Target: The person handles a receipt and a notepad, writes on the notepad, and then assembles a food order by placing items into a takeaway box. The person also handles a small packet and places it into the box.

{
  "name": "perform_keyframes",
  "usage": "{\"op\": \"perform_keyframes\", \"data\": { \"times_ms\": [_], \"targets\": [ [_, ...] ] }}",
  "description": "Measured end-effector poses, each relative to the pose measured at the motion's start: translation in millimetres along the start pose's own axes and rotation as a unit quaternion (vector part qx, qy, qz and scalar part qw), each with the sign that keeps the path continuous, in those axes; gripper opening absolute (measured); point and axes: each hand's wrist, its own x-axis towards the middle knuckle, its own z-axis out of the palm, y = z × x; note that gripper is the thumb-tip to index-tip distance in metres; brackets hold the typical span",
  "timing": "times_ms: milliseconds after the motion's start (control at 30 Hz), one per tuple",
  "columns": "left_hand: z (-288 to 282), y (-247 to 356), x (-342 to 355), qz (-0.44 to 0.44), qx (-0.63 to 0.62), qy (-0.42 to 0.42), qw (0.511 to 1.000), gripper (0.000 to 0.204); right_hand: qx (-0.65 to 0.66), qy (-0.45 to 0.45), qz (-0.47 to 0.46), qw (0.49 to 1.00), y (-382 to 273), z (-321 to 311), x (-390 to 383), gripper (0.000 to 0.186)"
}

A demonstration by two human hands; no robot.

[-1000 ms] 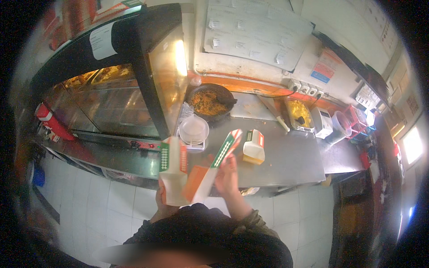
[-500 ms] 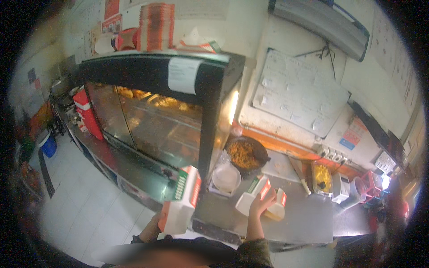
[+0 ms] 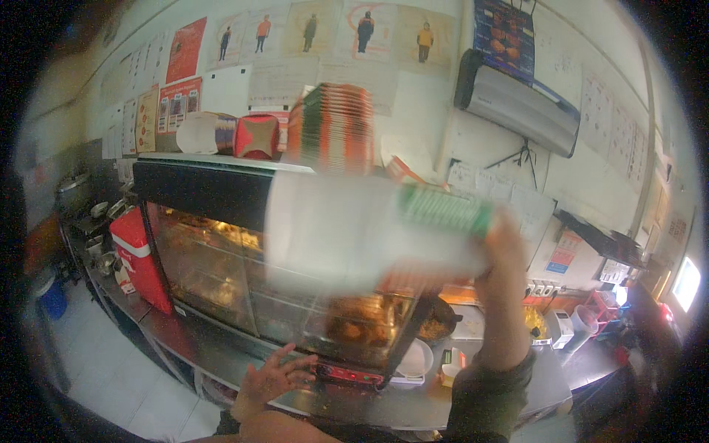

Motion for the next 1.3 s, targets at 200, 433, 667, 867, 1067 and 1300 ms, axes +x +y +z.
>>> {"op": "perform_keyframes", "data": {
  "times_ms": [200, 433, 667, 867, 1067, 1300],
  "targets": [
    [-43, 26, -76, -0.014, -0.011, 0.092, 0.996, 0.084, -0.235, 0.113, -0.435, 0.862, -44, 138, 168, 0.037],
    [-54, 36, -147, 0.0, -0.039, 0.237, 0.971, 0.08, -0.494, -0.049, -0.27, 0.825, 11, 249, 245, 0.039],
    [-71, 49, -186, 0.011, -0.033, 0.307, 0.951, 0.066, -0.604, -0.092, -0.159, 0.775, 30, 248, 259, 0.032],
    [-74, 56, -177, 0.034, -0.018, 0.306, 0.951, 0.069, -0.482, -0.159, -0.115, 0.854, 12, 222, 244, 0.041],
    [-81, 39, -157, -0.043, -0.022, 0.32, 0.946, 0.064, -0.487, -0.034, -0.404, 0.774, -21, 190, 158, 0.038],
    [-98, -13, -116, -0.225, 0.04, 0.25, 0.941, 0.039, -0.631, -0.206, -0.339, 0.667, -24, 118, -56, 0.044]
  ]
}}
